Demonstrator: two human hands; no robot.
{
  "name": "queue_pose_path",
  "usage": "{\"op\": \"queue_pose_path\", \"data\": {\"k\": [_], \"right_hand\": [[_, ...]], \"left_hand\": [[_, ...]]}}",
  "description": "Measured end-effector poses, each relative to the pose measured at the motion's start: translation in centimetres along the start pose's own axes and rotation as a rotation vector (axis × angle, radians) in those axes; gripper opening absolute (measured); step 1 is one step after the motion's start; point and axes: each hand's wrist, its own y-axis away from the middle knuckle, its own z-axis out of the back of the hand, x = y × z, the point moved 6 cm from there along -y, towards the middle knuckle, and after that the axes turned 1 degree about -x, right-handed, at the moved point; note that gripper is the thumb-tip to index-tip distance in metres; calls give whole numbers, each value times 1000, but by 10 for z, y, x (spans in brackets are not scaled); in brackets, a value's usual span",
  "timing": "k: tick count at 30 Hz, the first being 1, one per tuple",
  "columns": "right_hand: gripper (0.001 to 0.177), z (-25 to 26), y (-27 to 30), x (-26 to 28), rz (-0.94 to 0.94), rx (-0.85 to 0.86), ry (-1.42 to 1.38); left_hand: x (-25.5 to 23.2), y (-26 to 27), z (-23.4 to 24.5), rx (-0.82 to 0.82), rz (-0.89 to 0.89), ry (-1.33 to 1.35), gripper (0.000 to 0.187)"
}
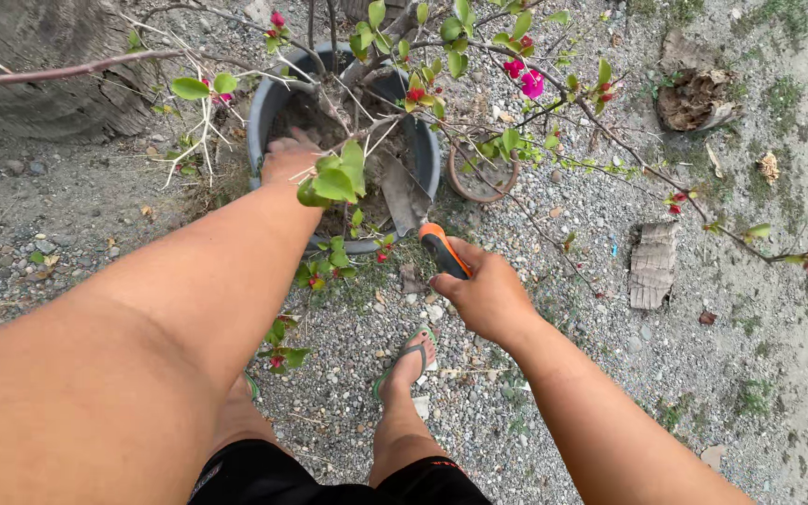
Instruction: The person uses a trowel to loosen the soil in several potted plants and pulls out weeds by hand.
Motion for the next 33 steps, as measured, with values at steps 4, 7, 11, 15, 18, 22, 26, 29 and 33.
{"op": "queue_pose_path", "data": {"k": [4, 7, 11, 15, 18, 22, 26, 29, 33], "right_hand": [[64, -3, -4, -2, 78, 9, -53], [62, -3, -6, -3, 114, -4, -48], [64, -8, -4, -6, -43, 67, -44], [64, -6, -5, -1, -7, 50, -18], [64, -6, -5, -2, 30, 40, -22], [64, -6, -3, -2, 0, 33, -7], [59, -1, 1, -2, -24, 74, -153], [51, 4, 7, -5, -69, 120, -423], [45, 5, 14, 4, -83, 172, -603]], "left_hand": [[2, -11, -5, 261, -64, 124, 35], [10, -26, 18, 313, 18, 269, 36], [26, -22, 47, 94, 117, 407, 36], [-17, -14, 15, 315, -232, 280, 35], [-21, 15, -15, 435, -380, 263, 35], [-16, 16, -18, 434, -375, 276, 34], [3, -17, 12, 227, -95, 499, 33], [30, -27, 22, 41, 121, 623, 33], [46, -23, 10, 35, 200, 558, 32]]}}
